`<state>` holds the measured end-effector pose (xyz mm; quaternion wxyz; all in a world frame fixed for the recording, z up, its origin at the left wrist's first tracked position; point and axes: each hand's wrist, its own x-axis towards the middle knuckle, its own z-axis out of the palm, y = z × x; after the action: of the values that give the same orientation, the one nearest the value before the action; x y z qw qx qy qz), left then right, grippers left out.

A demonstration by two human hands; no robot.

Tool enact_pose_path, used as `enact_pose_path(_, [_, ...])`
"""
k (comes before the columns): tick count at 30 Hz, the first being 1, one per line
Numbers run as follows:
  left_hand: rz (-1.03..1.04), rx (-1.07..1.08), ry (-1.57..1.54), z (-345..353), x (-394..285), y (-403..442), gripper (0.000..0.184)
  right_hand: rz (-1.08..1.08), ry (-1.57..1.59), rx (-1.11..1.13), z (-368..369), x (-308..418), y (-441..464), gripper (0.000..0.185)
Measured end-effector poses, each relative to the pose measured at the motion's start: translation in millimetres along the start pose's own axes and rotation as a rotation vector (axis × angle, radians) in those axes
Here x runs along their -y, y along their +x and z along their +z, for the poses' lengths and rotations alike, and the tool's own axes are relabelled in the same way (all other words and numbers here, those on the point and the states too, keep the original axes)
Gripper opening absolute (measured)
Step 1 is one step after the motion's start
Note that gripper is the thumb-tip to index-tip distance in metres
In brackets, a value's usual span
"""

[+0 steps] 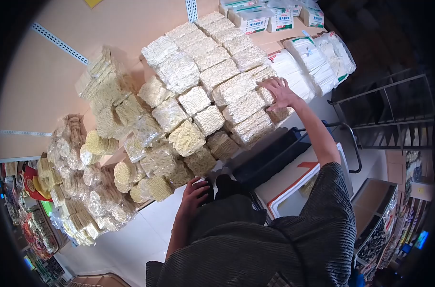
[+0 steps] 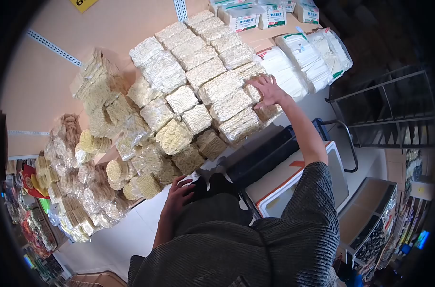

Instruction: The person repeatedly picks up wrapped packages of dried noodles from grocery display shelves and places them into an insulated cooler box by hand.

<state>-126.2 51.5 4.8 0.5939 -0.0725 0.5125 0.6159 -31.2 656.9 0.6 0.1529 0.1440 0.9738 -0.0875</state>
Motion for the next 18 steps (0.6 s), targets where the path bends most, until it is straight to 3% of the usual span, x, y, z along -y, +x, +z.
enact_pose_path(4, [-0.013,0.002,-0.014,4.0,-1.5,1.8,0.057,-0.135,-0.044,-0.02,-7.9,13.3,5.7,0.102])
enact_pose_path(10, [-0.023,-0.001,0.001,8.4,-4.7,5.9,0.056,-0.148,-0.018,0.046,-9.7,3.9,12.9,0.105])
enact_pose_path(13, [-0.027,0.004,-0.006,10.8,-4.6,6.4,0.056,-0.094,-0.051,-0.028,-14.1,12.7,2.1,0.106])
enact_pose_path(14, [-0.028,0.01,-0.009,9.3,-3.1,8.7,0.056,-0.046,-0.03,-0.009,-16.1,10.9,-2.1,0.121])
enact_pose_path(18, [-0.018,0.025,-0.02,8.8,-2.5,11.2,0.056,0.321,0.147,-0.32,7.3,2.9,-33.0,0.141])
